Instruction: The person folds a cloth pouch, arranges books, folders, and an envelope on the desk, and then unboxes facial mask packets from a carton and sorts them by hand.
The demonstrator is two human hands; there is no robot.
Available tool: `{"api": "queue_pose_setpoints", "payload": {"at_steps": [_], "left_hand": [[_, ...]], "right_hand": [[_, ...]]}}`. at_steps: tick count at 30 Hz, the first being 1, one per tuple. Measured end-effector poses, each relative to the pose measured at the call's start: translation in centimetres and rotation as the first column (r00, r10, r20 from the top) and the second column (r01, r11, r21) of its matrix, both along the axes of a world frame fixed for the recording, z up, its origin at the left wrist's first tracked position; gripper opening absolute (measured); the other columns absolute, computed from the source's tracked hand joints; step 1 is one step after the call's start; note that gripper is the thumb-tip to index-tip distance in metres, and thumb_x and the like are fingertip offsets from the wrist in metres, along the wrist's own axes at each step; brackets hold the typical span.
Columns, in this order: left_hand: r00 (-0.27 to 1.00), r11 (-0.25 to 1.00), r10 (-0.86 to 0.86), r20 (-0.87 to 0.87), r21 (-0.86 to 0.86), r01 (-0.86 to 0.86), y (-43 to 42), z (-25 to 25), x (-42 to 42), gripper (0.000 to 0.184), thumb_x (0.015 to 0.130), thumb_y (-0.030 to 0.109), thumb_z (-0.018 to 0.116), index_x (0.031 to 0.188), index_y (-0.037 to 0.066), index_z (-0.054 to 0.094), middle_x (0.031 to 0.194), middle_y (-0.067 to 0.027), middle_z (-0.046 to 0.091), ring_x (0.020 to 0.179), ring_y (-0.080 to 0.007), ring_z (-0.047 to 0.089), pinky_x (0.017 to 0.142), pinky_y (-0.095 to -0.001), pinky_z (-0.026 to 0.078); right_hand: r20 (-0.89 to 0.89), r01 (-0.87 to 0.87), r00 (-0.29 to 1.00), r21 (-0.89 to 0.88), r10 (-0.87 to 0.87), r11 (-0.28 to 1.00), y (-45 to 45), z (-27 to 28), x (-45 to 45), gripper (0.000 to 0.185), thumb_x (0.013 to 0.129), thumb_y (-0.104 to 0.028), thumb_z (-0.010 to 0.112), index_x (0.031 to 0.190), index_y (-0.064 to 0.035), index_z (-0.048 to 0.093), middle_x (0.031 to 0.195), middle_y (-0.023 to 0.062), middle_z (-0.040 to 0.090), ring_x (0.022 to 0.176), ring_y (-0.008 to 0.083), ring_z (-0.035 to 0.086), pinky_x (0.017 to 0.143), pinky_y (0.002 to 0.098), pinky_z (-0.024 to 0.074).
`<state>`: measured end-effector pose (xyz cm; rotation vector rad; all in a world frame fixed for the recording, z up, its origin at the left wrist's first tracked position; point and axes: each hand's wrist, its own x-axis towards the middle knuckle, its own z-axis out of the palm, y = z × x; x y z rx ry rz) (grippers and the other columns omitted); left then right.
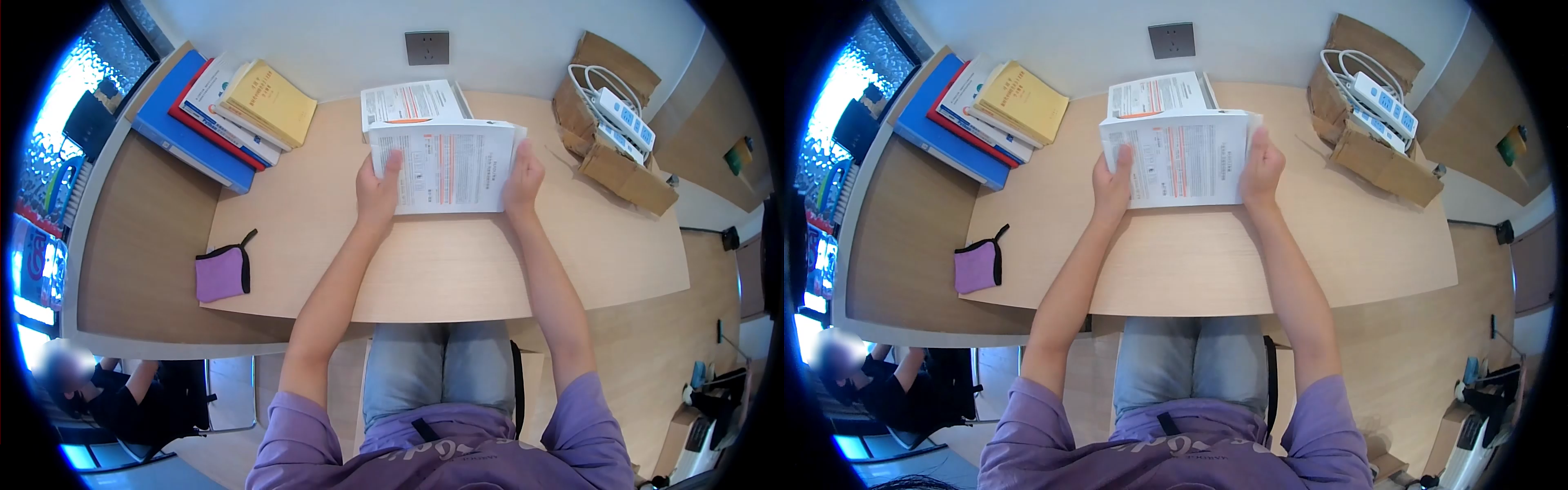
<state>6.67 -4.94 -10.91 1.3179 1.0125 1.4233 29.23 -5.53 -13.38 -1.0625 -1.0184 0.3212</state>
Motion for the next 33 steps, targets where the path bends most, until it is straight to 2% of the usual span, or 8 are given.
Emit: {"api": "queue_pose_setpoints", "payload": {"at_steps": [6, 12, 15, 18, 22, 27, 30, 33], "left_hand": [[0.999, 0.988, 0.046, -0.025, -0.143, -0.049, 1.2, -0.1, -1.2, 0.049, 0.094, 0.043, 0.057, 0.107, -0.005, 0.063, 0.095, -0.009, 0.067, 0.085, -0.0131, 0.062, 0.076, -0.0264, 0.048], [0.999, 0.972, -0.027, 0.041, -0.23, 0.036, 1.9, 0.1, -2.3, 0.06, 0.095, 0.051, 0.051, 0.109, -0.006, 0.062, 0.098, -0.0104, 0.067, 0.086, -0.0139, 0.064, 0.076, -0.0267, 0.05], [0.977, 0.948, -0.121, 0.174, -0.272, 0.165, 1.9, -0.1, -2.2, 0.066, 0.095, 0.055, 0.046, 0.115, -0.007, 0.059, 0.106, -0.0119, 0.066, 0.093, -0.0156, 0.064, 0.08, -0.0277, 0.051], [0.95, 0.927, -0.182, 0.255, -0.278, 0.252, 2.1, -0.4, -2.0, 0.069, 0.095, 0.056, 0.044, 0.12, -0.008, 0.055, 0.113, -0.0131, 0.064, 0.099, -0.0168, 0.064, 0.084, -0.0288, 0.051], [0.924, 0.918, -0.189, 0.334, -0.274, 0.287, 1.9, 0.1, -1.9, 0.068, 0.096, 0.054, 0.044, 0.122, -0.007, 0.053, 0.115, -0.0131, 0.063, 0.102, -0.0172, 0.063, 0.086, -0.0294, 0.05], [0.985, 0.955, -0.03, 0.169, -0.285, 0.079, 2.0, 0.5, -2.3, 0.062, 0.098, 0.05, 0.044, 0.121, -0.007, 0.054, 0.114, -0.0116, 0.064, 0.101, -0.0165, 0.062, 0.085, -0.0288, 0.05], [0.986, 0.975, 0.111, 0.128, -0.206, -0.083, 1.8, 0.6, -2.2, 0.056, 0.098, 0.046, 0.046, 0.117, -0.005, 0.057, 0.11, -0.01, 0.064, 0.095, -0.0143, 0.062, 0.082, -0.0279, 0.049], [0.981, 0.982, 0.174, 0.088, -0.095, -0.166, 2.1, 0.4, -2.5, 0.048, 0.098, 0.041, 0.05, 0.112, -0.003, 0.059, 0.104, -0.0084, 0.065, 0.09, -0.0122, 0.06, 0.079, -0.0278, 0.048]], "right_hand": [[-0.053, -0.166, 0.985, -0.102, 0.162, 0.981, 0.2, -0.5, 0.0, 0.056, 0.101, -0.043, 0.043, 0.063, -0.0024, 0.052, 0.059, -0.0019, 0.047, 0.056, 0.0063, 0.037, 0.049, 0.0264, 0.0321], [-0.381, -0.447, 0.845, -0.118, 0.375, 0.887, -2.5, 4.9, -1.0, 0.03, 0.093, -0.027, 0.063, 0.098, 0.0028, 0.063, 0.077, 0.0007, 0.063, 0.065, 0.0066, 0.057, 0.058, 0.0208, 0.0464], [-0.483, -0.568, 0.708, 0.044, 0.515, 0.822, -1.8, 4.0, -0.2, 0.033, 0.088, -0.019, 0.07, 0.11, 0.0039, 0.059, 0.084, 0.0037, 0.067, 0.074, 0.0081, 0.063, 0.064, 0.0201, 0.0504], [-0.368, -0.462, 0.809, 0.087, 0.459, 0.883, -1.4, 3.6, -0.9, 0.029, 0.086, -0.013, 0.07, 0.109, 0.0021, 0.06, 0.083, 0.002, 0.062, 0.073, 0.0065, 0.059, 0.061, 0.0197, 0.0489], [-0.066, -0.182, 0.979, 0.148, 0.194, 0.972, -1.9, 4.2, -1.6, 0.029, 0.083, -0.002, 0.069, 0.111, -0.0049, 0.062, 0.083, -0.0012, 0.053, 0.068, 0.0051, 0.052, 0.056, 0.0184, 0.0438], [0.513, -0.159, 0.858, 0.214, 0.028, 0.964, -1.9, 3.6, -0.1, 0.028, 0.083, 0.005, 0.064, 0.107, -0.0079, 0.066, 0.086, -0.0017, 0.049, 0.067, 0.0052, 0.049, 0.052, 0.0186, 0.0384], [0.325, -0.243, 0.923, 0.072, 0.208, 0.967, -1.8, 3.0, -1.2, 0.018, 0.087, 0.001, 0.06, 0.104, -0.0026, 0.067, 0.086, -0.0005, 0.05, 0.066, 0.006, 0.049, 0.049, 0.0192, 0.038], [-0.046, -0.397, 0.917, -0.182, 0.396, 0.9, -2.0, 2.5, -2.0, 0.022, 0.093, -0.013, 0.056, 0.11, -0.0012, 0.064, 0.091, 0.0017, 0.054, 0.071, 0.0076, 0.051, 0.058, 0.0216, 0.0415]]}}
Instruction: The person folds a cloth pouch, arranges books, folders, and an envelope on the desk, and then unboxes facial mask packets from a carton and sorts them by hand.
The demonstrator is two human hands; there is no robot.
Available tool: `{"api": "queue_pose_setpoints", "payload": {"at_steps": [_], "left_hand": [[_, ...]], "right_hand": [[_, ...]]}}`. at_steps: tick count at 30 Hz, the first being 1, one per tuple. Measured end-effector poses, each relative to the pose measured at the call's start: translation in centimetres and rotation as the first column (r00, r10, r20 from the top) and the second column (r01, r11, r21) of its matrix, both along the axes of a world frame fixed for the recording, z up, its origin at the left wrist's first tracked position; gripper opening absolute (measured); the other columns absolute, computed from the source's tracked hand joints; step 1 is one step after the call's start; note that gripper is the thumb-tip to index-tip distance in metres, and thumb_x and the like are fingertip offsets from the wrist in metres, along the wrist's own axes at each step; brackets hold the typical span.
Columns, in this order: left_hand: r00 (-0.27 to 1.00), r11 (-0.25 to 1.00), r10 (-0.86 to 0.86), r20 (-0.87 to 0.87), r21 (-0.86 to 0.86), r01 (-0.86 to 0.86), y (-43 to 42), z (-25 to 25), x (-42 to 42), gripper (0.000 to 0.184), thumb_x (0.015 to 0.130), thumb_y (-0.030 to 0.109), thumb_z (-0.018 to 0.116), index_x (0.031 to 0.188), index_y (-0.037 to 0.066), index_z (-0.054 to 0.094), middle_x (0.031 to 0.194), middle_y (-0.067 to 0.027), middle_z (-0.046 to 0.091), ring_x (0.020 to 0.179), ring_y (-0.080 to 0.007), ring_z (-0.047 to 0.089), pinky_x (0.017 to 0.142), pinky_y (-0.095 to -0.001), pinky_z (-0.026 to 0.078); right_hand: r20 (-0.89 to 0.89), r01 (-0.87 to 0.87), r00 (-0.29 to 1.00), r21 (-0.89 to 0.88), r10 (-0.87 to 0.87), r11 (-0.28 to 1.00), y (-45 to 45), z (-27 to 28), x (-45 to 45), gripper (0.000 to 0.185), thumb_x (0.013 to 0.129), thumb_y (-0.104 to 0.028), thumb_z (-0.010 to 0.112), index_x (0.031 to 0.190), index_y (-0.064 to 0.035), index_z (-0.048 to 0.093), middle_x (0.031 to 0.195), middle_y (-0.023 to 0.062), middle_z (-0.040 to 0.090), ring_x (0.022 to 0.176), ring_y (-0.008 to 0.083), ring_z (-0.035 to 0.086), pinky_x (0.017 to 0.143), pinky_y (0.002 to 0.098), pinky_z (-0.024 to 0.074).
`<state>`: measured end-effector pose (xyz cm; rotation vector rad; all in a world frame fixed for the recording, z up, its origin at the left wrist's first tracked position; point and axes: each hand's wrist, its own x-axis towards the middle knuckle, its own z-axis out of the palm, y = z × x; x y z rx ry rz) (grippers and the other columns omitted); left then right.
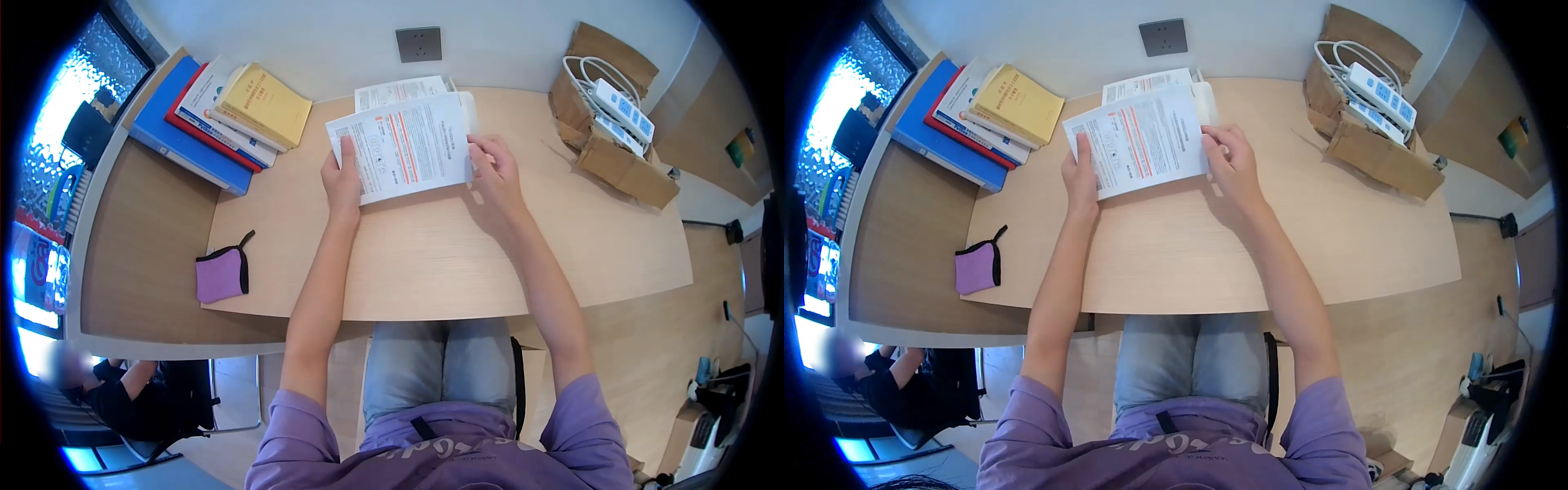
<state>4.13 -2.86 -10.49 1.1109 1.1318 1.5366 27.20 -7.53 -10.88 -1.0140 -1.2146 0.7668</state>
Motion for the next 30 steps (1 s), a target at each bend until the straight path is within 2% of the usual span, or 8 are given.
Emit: {"api": "queue_pose_setpoints", "payload": {"at_steps": [6, 9, 13, 16, 20, 21, 24, 30], "left_hand": [[0.987, 0.97, 0.091, -0.132, 0.235, -0.058, -0.3, 0.1, -0.1, 0.038, 0.096, 0.037, 0.055, 0.101, -0.001, 0.06, 0.091, -0.0046, 0.063, 0.083, -0.0111, 0.056, 0.075, -0.0265, 0.045], [0.97, 0.932, 0.144, -0.197, 0.355, -0.066, -1.1, 0.3, 0.1, 0.038, 0.094, 0.039, 0.059, 0.099, 0.0, 0.059, 0.086, -0.0031, 0.061, 0.079, -0.0109, 0.055, 0.072, -0.0257, 0.044], [0.898, 0.836, 0.258, -0.356, 0.548, -0.023, -2.7, 1.1, -0.1, 0.04, 0.085, 0.04, 0.069, 0.095, 0.002, 0.061, 0.079, -0.0038, 0.061, 0.07, -0.0133, 0.057, 0.064, -0.0275, 0.045], [0.809, 0.539, 0.473, -0.35, 0.841, 0.048, -2.1, 1.2, 0.0, 0.04, 0.076, 0.038, 0.076, 0.09, 0.004, 0.062, 0.075, -0.0055, 0.061, 0.062, -0.0177, 0.059, 0.056, -0.0295, 0.046], [0.791, 0.475, 0.435, -0.431, 0.856, 0.205, -2.6, 1.6, -0.1, 0.037, 0.07, 0.034, 0.079, 0.09, 0.007, 0.064, 0.075, -0.0058, 0.062, 0.06, -0.0201, 0.059, 0.053, -0.0296, 0.046], [0.777, 0.514, 0.401, -0.486, 0.821, 0.249, -2.8, 1.5, -0.2, 0.044, 0.082, 0.043, 0.072, 0.093, 0.001, 0.061, 0.08, -0.0076, 0.063, 0.069, -0.0172, 0.062, 0.061, -0.0278, 0.047], [0.857, 0.541, 0.373, -0.355, 0.834, 0.109, -2.6, 1.5, 0.7, 0.034, 0.077, 0.034, 0.075, 0.088, 0.004, 0.062, 0.075, -0.0071, 0.062, 0.061, -0.0182, 0.058, 0.054, -0.0284, 0.045], [0.955, 0.909, 0.151, -0.256, 0.416, -0.032, -2.8, 0.4, 1.4, 0.036, 0.088, 0.038, 0.065, 0.09, 0.003, 0.06, 0.076, -0.003, 0.059, 0.069, -0.01, 0.051, 0.064, -0.0254, 0.043]], "right_hand": [[-0.348, -0.272, 0.921, -0.25, 0.176, 0.929, 0.4, -0.2, 0.1, 0.035, 0.094, -0.028, 0.052, 0.119, -0.0039, 0.057, 0.107, 0.0043, 0.056, 0.087, 0.0103, 0.052, 0.08, 0.0261, 0.0382], [-0.373, -0.254, 0.916, -0.255, 0.148, 0.933, 0.0, 0.7, -0.1, 0.032, 0.093, -0.024, 0.051, 0.117, -0.005, 0.056, 0.105, 0.0042, 0.057, 0.086, 0.0105, 0.052, 0.077, 0.0245, 0.0376], [-0.414, -0.267, 0.896, -0.22, 0.158, 0.938, 0.3, 0.1, 0.2, 0.032, 0.087, -0.008, 0.053, 0.118, -0.0039, 0.053, 0.105, 0.0051, 0.059, 0.09, 0.0137, 0.055, 0.08, 0.0279, 0.0427], [-0.39, -0.233, 0.912, -0.232, 0.129, 0.945, -0.2, 0.0, 0.0, 0.04, 0.079, 0.005, 0.054, 0.118, -0.0026, 0.051, 0.107, 0.0063, 0.058, 0.094, 0.0171, 0.056, 0.083, 0.0315, 0.0465], [-0.386, -0.15, 0.922, -0.273, 0.035, 0.95, 0.1, -0.2, 0.5, 0.046, 0.073, 0.012, 0.054, 0.117, -0.0012, 0.05, 0.109, 0.0086, 0.058, 0.096, 0.0197, 0.057, 0.083, 0.0331, 0.0486], [-0.395, -0.133, 0.919, -0.278, 0.013, 0.951, 0.0, -0.2, 0.5, 0.047, 0.072, 0.012, 0.055, 0.117, -0.0011, 0.05, 0.109, 0.009, 0.059, 0.095, 0.0199, 0.058, 0.082, 0.0331, 0.0488], [-0.464, -0.15, 0.886, -0.309, -0.011, 0.939, -0.3, 0.1, 0.4, 0.045, 0.071, 0.011, 0.056, 0.114, -0.0017, 0.052, 0.105, 0.0101, 0.06, 0.091, 0.0203, 0.059, 0.077, 0.0319, 0.0495], [-0.182, -0.065, 0.983, -0.306, 0.009, 0.95, 0.5, -0.7, 1.4, 0.035, 0.074, 0.007, 0.058, 0.108, -0.0014, 0.053, 0.095, 0.0069, 0.06, 0.092, 0.019, 0.059, 0.081, 0.0309, 0.0484]]}}
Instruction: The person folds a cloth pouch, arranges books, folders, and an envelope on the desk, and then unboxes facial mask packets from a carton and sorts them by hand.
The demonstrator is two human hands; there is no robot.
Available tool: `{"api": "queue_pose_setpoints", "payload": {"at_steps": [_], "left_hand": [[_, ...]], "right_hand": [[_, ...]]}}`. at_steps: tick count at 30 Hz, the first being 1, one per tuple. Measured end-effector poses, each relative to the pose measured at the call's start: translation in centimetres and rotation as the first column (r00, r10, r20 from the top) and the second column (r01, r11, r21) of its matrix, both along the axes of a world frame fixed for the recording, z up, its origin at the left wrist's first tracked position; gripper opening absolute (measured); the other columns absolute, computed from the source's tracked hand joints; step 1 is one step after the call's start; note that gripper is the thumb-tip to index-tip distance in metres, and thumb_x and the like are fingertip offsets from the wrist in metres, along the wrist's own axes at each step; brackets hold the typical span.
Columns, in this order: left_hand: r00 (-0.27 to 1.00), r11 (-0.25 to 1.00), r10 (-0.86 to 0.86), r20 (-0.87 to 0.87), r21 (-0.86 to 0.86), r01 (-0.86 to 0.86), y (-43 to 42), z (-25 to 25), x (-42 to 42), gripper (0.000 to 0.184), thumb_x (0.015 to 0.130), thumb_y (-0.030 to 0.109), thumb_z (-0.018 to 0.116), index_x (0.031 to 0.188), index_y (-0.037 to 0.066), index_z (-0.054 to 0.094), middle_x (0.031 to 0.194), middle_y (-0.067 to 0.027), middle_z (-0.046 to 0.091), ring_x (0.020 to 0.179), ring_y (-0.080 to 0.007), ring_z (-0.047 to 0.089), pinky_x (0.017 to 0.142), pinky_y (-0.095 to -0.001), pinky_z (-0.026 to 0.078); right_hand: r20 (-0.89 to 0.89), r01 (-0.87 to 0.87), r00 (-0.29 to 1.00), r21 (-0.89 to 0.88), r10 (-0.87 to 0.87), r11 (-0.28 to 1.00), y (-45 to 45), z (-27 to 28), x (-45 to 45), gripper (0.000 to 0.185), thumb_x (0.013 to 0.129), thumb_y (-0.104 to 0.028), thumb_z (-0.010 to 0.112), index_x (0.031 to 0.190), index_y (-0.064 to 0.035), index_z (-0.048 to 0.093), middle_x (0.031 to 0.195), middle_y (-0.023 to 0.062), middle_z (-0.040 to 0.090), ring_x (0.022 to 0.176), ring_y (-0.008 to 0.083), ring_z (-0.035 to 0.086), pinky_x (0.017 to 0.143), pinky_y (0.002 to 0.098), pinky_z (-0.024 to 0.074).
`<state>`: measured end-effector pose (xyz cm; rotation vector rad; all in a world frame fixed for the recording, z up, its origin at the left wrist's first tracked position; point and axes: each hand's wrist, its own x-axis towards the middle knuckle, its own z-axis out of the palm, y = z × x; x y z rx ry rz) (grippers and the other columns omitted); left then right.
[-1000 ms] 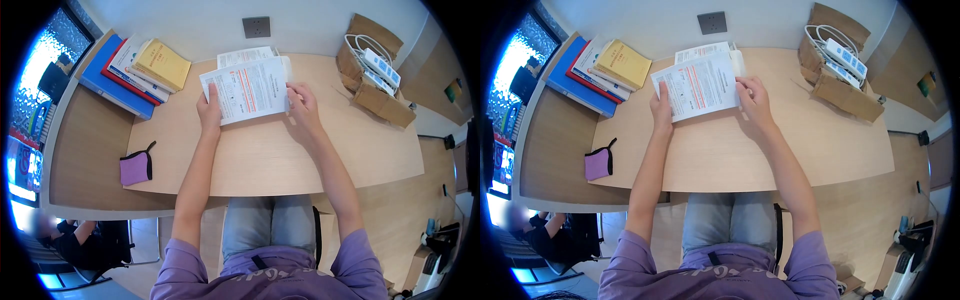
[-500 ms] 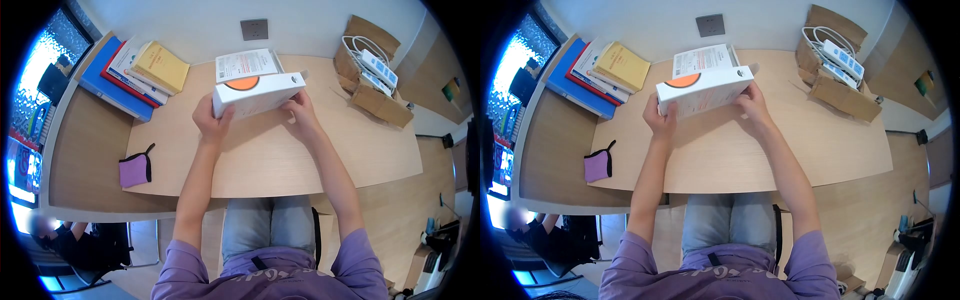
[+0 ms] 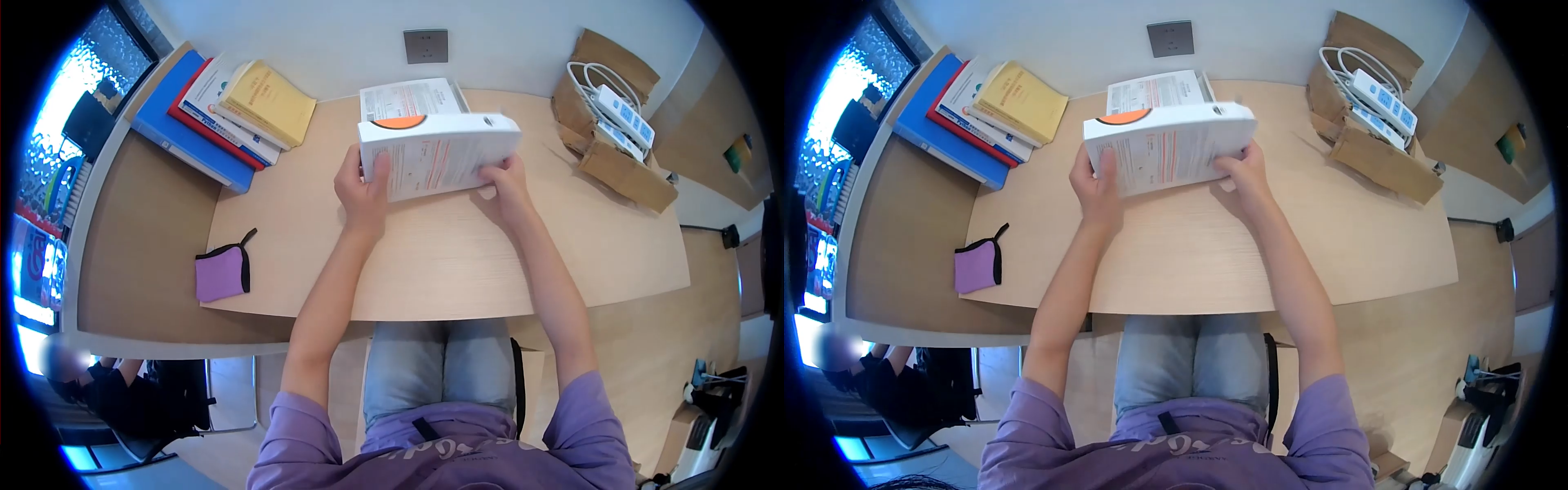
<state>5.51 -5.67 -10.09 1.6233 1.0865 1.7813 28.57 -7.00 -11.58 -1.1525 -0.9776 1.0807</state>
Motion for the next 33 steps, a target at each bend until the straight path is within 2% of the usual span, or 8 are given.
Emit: {"api": "queue_pose_setpoints", "payload": {"at_steps": [3, 9, 15, 18, 21, 27, 30, 33], "left_hand": [[0.992, 0.989, 0.058, 0.113, -0.139, -0.042, 1.3, -0.6, -0.2, 0.038, 0.092, 0.04, 0.061, 0.09, 0.002, 0.06, 0.078, -0.0015, 0.06, 0.071, -0.009, 0.05, 0.067, -0.0254, 0.042], [0.975, 0.981, 0.057, 0.217, -0.193, -0.015, 2.5, -0.7, -0.9, 0.041, 0.093, 0.041, 0.059, 0.087, 0.001, 0.06, 0.077, -0.0015, 0.059, 0.072, -0.0083, 0.051, 0.067, -0.0251, 0.043], [0.976, 0.983, 0.071, 0.207, -0.183, -0.032, 2.8, -0.9, -1.3, 0.04, 0.092, 0.04, 0.061, 0.089, 0.0, 0.061, 0.079, -0.0011, 0.059, 0.071, -0.0079, 0.049, 0.065, -0.0243, 0.041], [0.992, 0.992, 0.062, 0.111, -0.117, -0.049, 2.3, -0.7, -1.7, 0.04, 0.089, 0.04, 0.064, 0.092, 0.0, 0.062, 0.079, -0.0001, 0.058, 0.071, -0.0078, 0.047, 0.066, -0.0242, 0.04], [0.991, 1.0, 0.026, 0.129, -0.02, -0.024, 1.6, -0.2, -1.4, 0.038, 0.087, 0.037, 0.068, 0.094, 0.001, 0.063, 0.08, 0.001, 0.058, 0.072, -0.0084, 0.046, 0.067, -0.025, 0.04], [0.998, 0.991, 0.025, 0.049, 0.129, -0.031, 0.2, 1.4, -1.0, 0.046, 0.08, 0.038, 0.076, 0.105, 0.001, 0.065, 0.084, -0.0005, 0.061, 0.074, -0.0109, 0.051, 0.067, -0.0274, 0.043], [0.976, 0.9, 0.182, -0.123, 0.42, -0.115, 0.6, 1.7, -1.5, 0.049, 0.081, 0.042, 0.073, 0.109, 0.003, 0.065, 0.087, -0.0047, 0.064, 0.077, -0.0151, 0.056, 0.066, -0.0303, 0.046], [0.801, 0.791, 0.417, -0.429, 0.606, -0.086, -0.6, 2.9, -3.3, 0.037, 0.087, 0.036, 0.069, 0.104, 0.004, 0.064, 0.085, -0.0063, 0.065, 0.072, -0.0177, 0.059, 0.072, -0.0295, 0.044]], "right_hand": [[-0.026, 0.02, 1.0, 0.168, -0.016, 0.986, 0.5, -0.7, 0.2, 0.022, 0.076, 0.001, 0.064, 0.096, -0.0059, 0.055, 0.082, 0.0003, 0.057, 0.071, 0.0084, 0.054, 0.058, 0.0224, 0.0445], [-0.012, -0.052, 0.998, 0.167, 0.055, 0.985, 0.6, -0.6, -0.6, 0.012, 0.086, -0.009, 0.066, 0.092, -0.0096, 0.056, 0.077, -0.0042, 0.054, 0.067, 0.0031, 0.049, 0.055, 0.0181, 0.0406], [-0.071, 0.092, 0.994, 0.219, -0.078, 0.971, 1.3, -1.1, -1.1, 0.017, 0.096, -0.023, 0.053, 0.089, -0.0077, 0.057, 0.078, -0.0021, 0.058, 0.068, 0.0063, 0.052, 0.057, 0.0216, 0.0428], [-0.197, -0.015, 0.979, 0.145, 0.044, 0.989, 0.3, -0.1, -0.5, 0.021, 0.097, -0.024, 0.049, 0.091, -0.0056, 0.059, 0.081, 0.0014, 0.061, 0.068, 0.0085, 0.055, 0.058, 0.0236, 0.0444], [-0.009, -0.083, 0.997, -0.004, 0.083, 0.997, 1.1, -0.9, 0.3, 0.019, 0.096, -0.017, 0.05, 0.095, -0.0017, 0.061, 0.082, 0.0049, 0.063, 0.067, 0.0106, 0.057, 0.06, 0.0248, 0.0464], [0.074, -0.109, 0.991, -0.013, 0.109, 0.994, 0.2, -0.6, -0.3, 0.018, 0.095, -0.005, 0.047, 0.1, 0.0037, 0.061, 0.088, 0.0114, 0.066, 0.076, 0.0174, 0.065, 0.071, 0.0327, 0.0549], [0.314, -0.086, 0.945, -0.019, 0.088, 0.996, 0.1, -0.3, -0.1, 0.017, 0.095, -0.005, 0.048, 0.102, 0.0036, 0.061, 0.091, 0.0148, 0.066, 0.079, 0.0201, 0.066, 0.072, 0.0335, 0.0564], [-0.24, -0.15, 0.962, -0.069, 0.129, 0.986, -0.8, 0.6, -1.2, 0.024, 0.097, -0.015, 0.047, 0.111, -0.0004, 0.06, 0.104, 0.0135, 0.066, 0.093, 0.021, 0.065, 0.081, 0.0361, 0.0542]]}}
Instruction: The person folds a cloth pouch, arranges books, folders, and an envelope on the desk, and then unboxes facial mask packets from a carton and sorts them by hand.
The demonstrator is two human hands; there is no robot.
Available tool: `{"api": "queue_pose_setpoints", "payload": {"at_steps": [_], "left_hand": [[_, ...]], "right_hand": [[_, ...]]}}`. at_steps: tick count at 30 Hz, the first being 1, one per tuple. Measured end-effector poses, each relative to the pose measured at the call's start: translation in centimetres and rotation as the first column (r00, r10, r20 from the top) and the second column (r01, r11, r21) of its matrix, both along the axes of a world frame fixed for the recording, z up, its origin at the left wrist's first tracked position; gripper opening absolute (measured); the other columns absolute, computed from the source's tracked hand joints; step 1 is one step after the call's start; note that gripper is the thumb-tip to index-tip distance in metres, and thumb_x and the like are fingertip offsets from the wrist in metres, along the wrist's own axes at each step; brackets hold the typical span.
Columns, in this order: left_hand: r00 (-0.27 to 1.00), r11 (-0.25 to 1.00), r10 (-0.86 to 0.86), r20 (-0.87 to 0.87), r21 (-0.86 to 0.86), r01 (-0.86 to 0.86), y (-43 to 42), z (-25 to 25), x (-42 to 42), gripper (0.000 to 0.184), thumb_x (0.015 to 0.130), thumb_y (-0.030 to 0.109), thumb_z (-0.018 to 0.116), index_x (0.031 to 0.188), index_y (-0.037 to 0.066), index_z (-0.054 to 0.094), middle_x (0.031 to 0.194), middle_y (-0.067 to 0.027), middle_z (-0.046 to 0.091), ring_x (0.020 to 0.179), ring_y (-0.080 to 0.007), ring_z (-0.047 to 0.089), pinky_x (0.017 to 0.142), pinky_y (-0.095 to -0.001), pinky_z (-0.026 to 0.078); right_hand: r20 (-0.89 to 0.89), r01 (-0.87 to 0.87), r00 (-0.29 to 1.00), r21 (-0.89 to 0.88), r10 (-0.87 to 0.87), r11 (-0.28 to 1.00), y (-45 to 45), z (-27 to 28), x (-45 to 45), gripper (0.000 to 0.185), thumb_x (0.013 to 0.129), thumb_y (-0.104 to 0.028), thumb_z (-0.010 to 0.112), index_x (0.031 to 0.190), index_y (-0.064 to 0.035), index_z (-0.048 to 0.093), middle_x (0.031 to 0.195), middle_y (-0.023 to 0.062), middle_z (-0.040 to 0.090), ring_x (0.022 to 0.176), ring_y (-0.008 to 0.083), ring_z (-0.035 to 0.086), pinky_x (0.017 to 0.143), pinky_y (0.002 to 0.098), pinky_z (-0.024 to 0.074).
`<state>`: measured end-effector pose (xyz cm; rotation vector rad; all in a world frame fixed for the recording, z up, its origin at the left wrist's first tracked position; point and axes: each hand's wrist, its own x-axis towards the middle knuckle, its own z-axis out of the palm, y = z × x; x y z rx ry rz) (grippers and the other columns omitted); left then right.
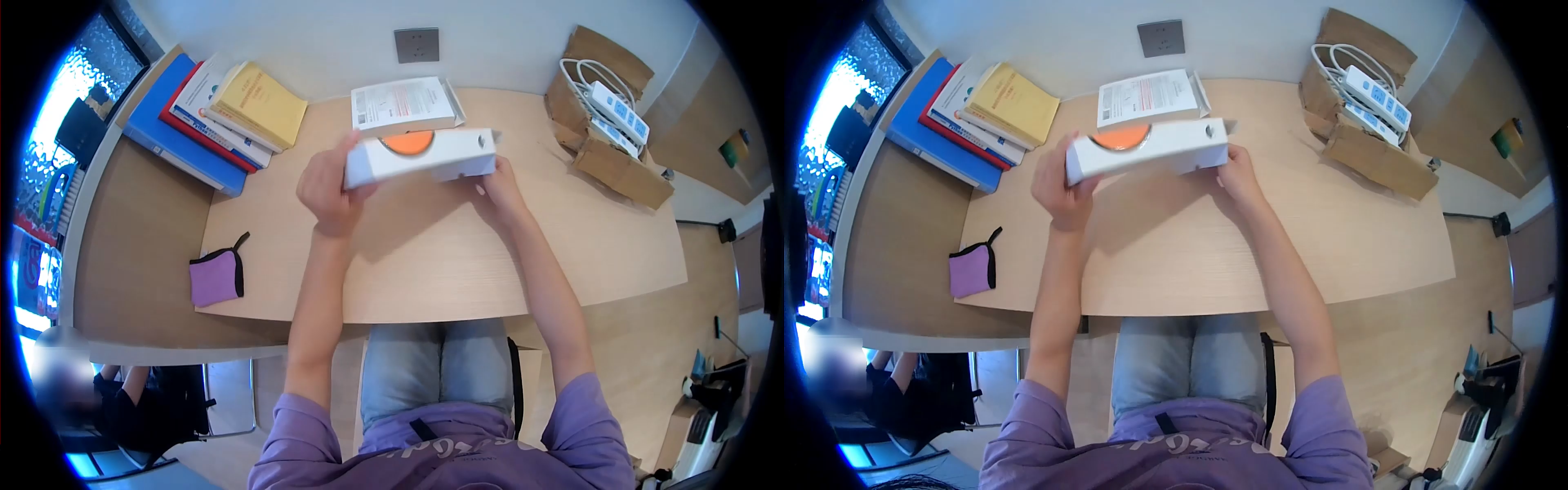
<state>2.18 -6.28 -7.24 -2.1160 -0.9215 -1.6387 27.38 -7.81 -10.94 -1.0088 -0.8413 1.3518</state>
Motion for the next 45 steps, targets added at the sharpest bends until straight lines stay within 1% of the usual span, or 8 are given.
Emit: {"api": "queue_pose_setpoints", "payload": {"at_steps": [6, 20, 26, 33, 39, 41, 43, 45], "left_hand": [[0.987, 0.858, 0.158, -0.04, 0.501, -0.118, -1.8, 1.0, 1.2, 0.02, 0.088, 0.022, 0.063, 0.108, 0.021, 0.061, 0.093, 0.0051, 0.055, 0.091, -0.0148, 0.047, 0.077, -0.0318, 0.037], [0.989, 0.972, 0.128, -0.073, 0.207, -0.11, 0.1, -0.5, 0.9, 0.045, 0.092, 0.043, 0.057, 0.117, 0.005, 0.056, 0.103, -0.0058, 0.057, 0.105, -0.0247, 0.043, 0.091, -0.0373, 0.03], [0.987, 0.995, 0.077, -0.144, 0.071, -0.068, 0.3, 8.2, 2.3, 0.052, 0.086, 0.055, 0.058, 0.112, 0.011, 0.062, 0.105, -0.0042, 0.059, 0.101, -0.0262, 0.044, 0.09, -0.041, 0.028], [0.958, 0.89, 0.108, -0.264, 0.455, 0.025, -1.4, 22.1, 1.9, 0.043, 0.082, 0.047, 0.07, 0.11, 0.015, 0.063, 0.099, -0.0003, 0.061, 0.099, -0.0212, 0.046, 0.089, -0.0382, 0.028], [0.923, 0.899, 0.301, -0.241, 0.393, -0.191, -1.0, 20.8, -2.5, 0.045, 0.079, 0.045, 0.074, 0.112, 0.018, 0.062, 0.103, 0.0004, 0.057, 0.1, -0.0227, 0.043, 0.09, -0.041, 0.029], [0.928, 0.917, 0.298, -0.225, 0.336, -0.213, -1.1, 19.1, -3.0, 0.043, 0.079, 0.043, 0.075, 0.11, 0.017, 0.062, 0.102, -0.0005, 0.058, 0.101, -0.0237, 0.045, 0.089, -0.0419, 0.03], [0.913, 0.919, 0.334, -0.234, 0.298, -0.26, -1.4, 17.6, -3.4, 0.043, 0.078, 0.043, 0.075, 0.11, 0.016, 0.062, 0.102, -0.0013, 0.058, 0.102, -0.0245, 0.046, 0.089, -0.0419, 0.031], [0.911, 0.927, 0.326, -0.253, 0.274, -0.256, -1.3, 16.4, -3.3, 0.044, 0.077, 0.041, 0.076, 0.109, 0.014, 0.061, 0.102, -0.0032, 0.059, 0.102, -0.0262, 0.048, 0.089, -0.0416, 0.031]], "right_hand": [[-0.444, -0.07, 0.895, -0.035, 0.047, 0.997, 0.5, -0.7, 0.4, 0.049, 0.098, -0.038, 0.038, 0.136, -0.0084, 0.044, 0.135, 0.0098, 0.051, 0.123, 0.0237, 0.05, 0.103, 0.0396, 0.041], [-0.553, -0.218, 0.805, 0.061, 0.215, 0.974, 1.5, -0.2, 1.6, 0.051, 0.094, -0.041, 0.035, 0.132, -0.0087, 0.046, 0.128, 0.0157, 0.054, 0.115, 0.0338, 0.053, 0.095, 0.0546, 0.0438], [-0.566, -0.295, 0.787, 0.008, 0.248, 0.955, 2.4, -1.1, 3.1, 0.065, 0.091, -0.051, 0.033, 0.137, -0.0057, 0.041, 0.136, 0.0203, 0.046, 0.12, 0.0412, 0.048, 0.101, 0.0571, 0.0371], [-0.776, 0.294, 0.606, 0.012, -0.177, 0.956, 5.0, -3.1, 6.8, 0.064, 0.096, -0.047, 0.022, 0.135, -0.0023, 0.045, 0.128, 0.0184, 0.054, 0.118, 0.0314, 0.052, 0.106, 0.0424, 0.0363], [-0.416, 0.356, 0.878, 0.232, -0.238, 0.905, 3.2, -1.0, 6.9, 0.059, 0.097, -0.044, 0.028, 0.129, -0.0021, 0.055, 0.124, 0.0138, 0.06, 0.111, 0.0267, 0.057, 0.102, 0.0317, 0.039], [0.149, 0.294, 0.916, 0.381, -0.372, 0.877, 0.5, 1.7, 5.8, 0.045, 0.091, -0.04, 0.047, 0.114, -0.0064, 0.066, 0.103, 0.0093, 0.069, 0.096, 0.0212, 0.062, 0.105, 0.0396, 0.0342], [0.669, -0.113, 0.528, 0.667, -0.524, 0.737, -0.1, 1.5, 6.6, 0.035, 0.086, -0.036, 0.056, 0.101, -0.0089, 0.072, 0.089, 0.0071, 0.071, 0.088, 0.0197, 0.063, 0.106, 0.0442, 0.0306], [0.603, -0.021, 0.534, 0.71, -0.592, 0.704, -0.1, 1.4, 5.8, 0.028, 0.085, -0.033, 0.058, 0.087, -0.0093, 0.072, 0.077, 0.0041, 0.069, 0.075, 0.0175, 0.061, 0.1, 0.0424, 0.0323]]}}
